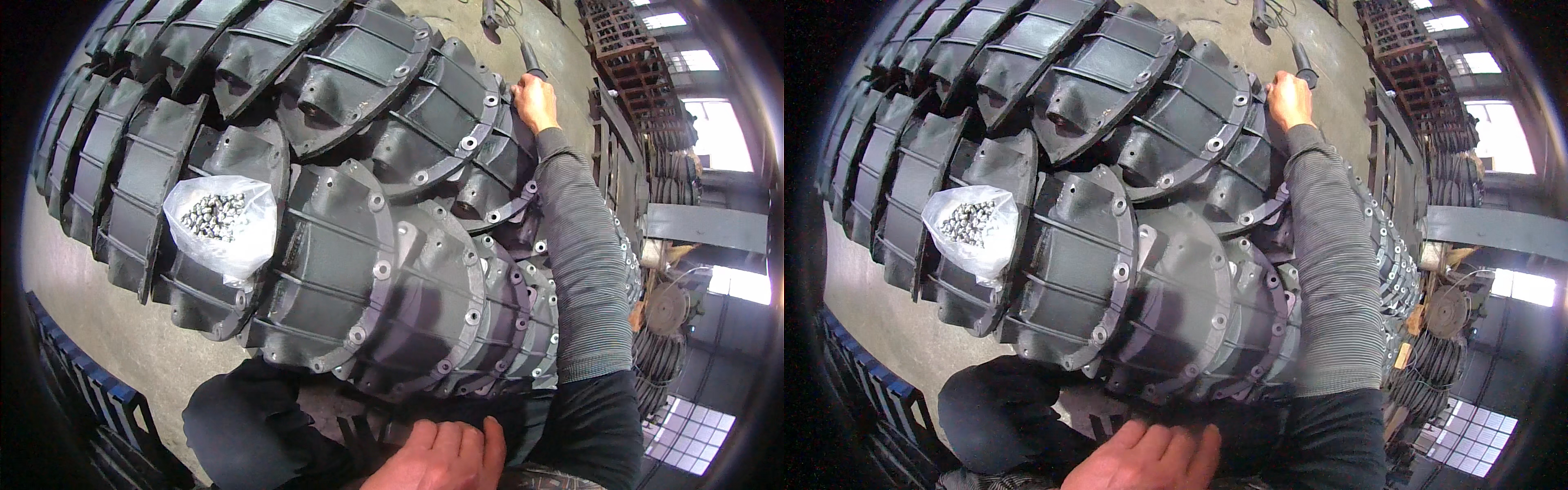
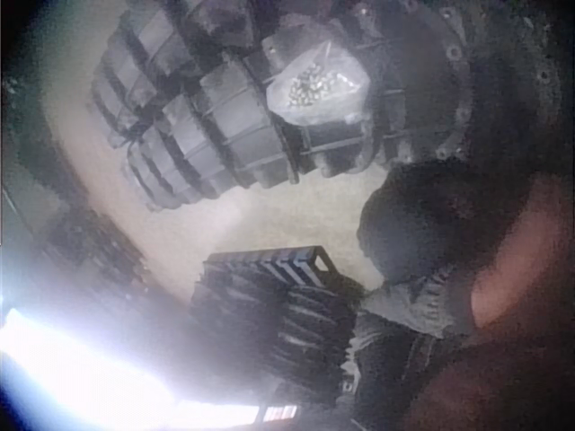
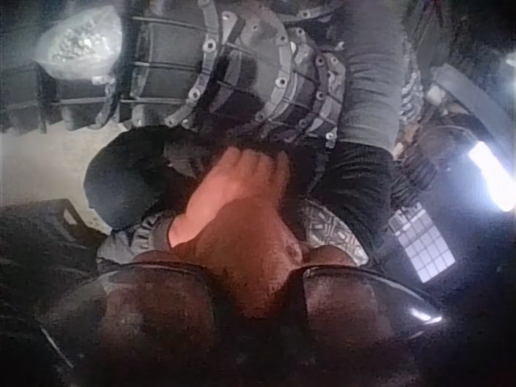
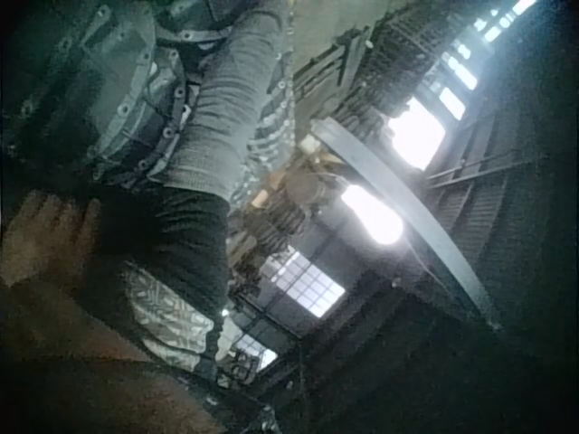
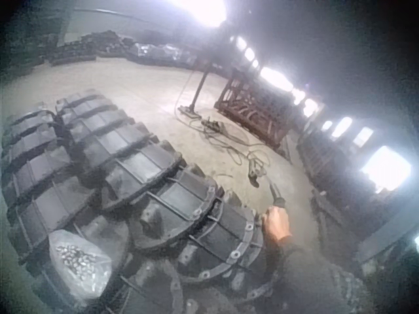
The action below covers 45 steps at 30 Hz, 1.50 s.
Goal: The person sits on the floor and inserts metal fasteners into pre-drilled holes along the edges of a large black rubber track assembly. They repeatedly pick fasteners from a plastic bag and press them into place along the track's perimeter.
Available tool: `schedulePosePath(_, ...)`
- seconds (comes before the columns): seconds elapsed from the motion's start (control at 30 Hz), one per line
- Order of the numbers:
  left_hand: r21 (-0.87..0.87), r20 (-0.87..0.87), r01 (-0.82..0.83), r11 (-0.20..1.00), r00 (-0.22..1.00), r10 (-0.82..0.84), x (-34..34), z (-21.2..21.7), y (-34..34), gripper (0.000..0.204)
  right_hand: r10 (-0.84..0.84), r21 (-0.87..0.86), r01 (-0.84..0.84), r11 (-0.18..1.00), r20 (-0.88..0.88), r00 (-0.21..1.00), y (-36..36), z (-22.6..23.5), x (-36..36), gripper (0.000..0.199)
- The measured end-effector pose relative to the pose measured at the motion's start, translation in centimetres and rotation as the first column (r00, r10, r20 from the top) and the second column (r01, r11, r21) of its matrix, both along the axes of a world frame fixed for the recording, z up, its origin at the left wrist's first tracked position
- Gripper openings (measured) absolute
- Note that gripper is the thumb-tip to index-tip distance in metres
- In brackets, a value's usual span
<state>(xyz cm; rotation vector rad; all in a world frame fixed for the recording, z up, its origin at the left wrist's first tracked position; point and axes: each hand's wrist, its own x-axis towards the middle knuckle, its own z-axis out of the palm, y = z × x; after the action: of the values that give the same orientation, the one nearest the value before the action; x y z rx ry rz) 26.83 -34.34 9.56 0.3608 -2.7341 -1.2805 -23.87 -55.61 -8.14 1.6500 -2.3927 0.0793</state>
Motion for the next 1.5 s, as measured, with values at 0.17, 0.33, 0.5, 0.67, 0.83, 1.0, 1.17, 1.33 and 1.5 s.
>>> schedulePosePath(0.17,0.009,-0.004,-0.008,1.000,1.000,0.008,-0.4,0.0,0.1,0.047,0.180,0.061,-0.185,0.981,0.077,0.981,0.2,0.7,-1.5,0.016)
schedulePosePath(0.33,0.028,-0.009,-0.011,1.000,1.000,0.011,-0.5,0.0,0.0,0.048,0.399,0.082,-0.401,0.912,0.035,0.916,0.5,1.4,-1.9,0.009)
schedulePosePath(0.5,0.034,-0.011,-0.012,0.999,1.000,0.012,-0.8,-0.1,0.0,0.048,0.421,0.100,-0.421,0.901,0.029,0.907,0.4,1.4,-1.9,0.008)
schedulePosePath(0.67,0.052,-0.014,-0.017,0.998,1.000,0.018,-1.0,-0.1,-0.1,0.049,0.415,0.111,-0.414,0.903,0.014,0.910,0.1,1.1,-2.2,0.009)
schedulePosePath(0.83,0.063,0.001,-0.011,0.998,1.000,0.011,-1.0,0.1,-0.3,0.049,0.416,0.146,-0.411,0.900,-0.007,0.909,0.0,1.1,-2.5,0.012)
schedulePosePath(1.0,0.050,-0.006,-0.012,0.999,1.000,0.012,-0.9,0.1,-0.2,0.049,0.328,0.129,-0.324,0.937,-0.011,0.944,0.0,1.1,-2.0,0.010)
schedulePosePath(1.17,0.034,-0.006,-0.016,0.999,1.000,0.017,-0.5,0.1,-0.2,0.049,0.239,0.210,-0.205,0.956,-0.151,0.959,-0.2,1.1,-1.0,0.024)
schedulePosePath(1.33,0.083,-0.007,-0.016,0.996,1.000,0.017,-0.5,0.1,-0.1,0.049,0.075,0.321,-0.002,0.947,-0.213,0.974,-1.1,0.9,-0.7,0.047)
schedulePosePath(1.5,0.041,-0.020,-0.031,0.999,0.999,0.032,-0.1,0.2,-0.1,0.049,-0.199,0.034,0.198,0.980,0.022,0.980,-0.7,0.4,-1.2,0.061)
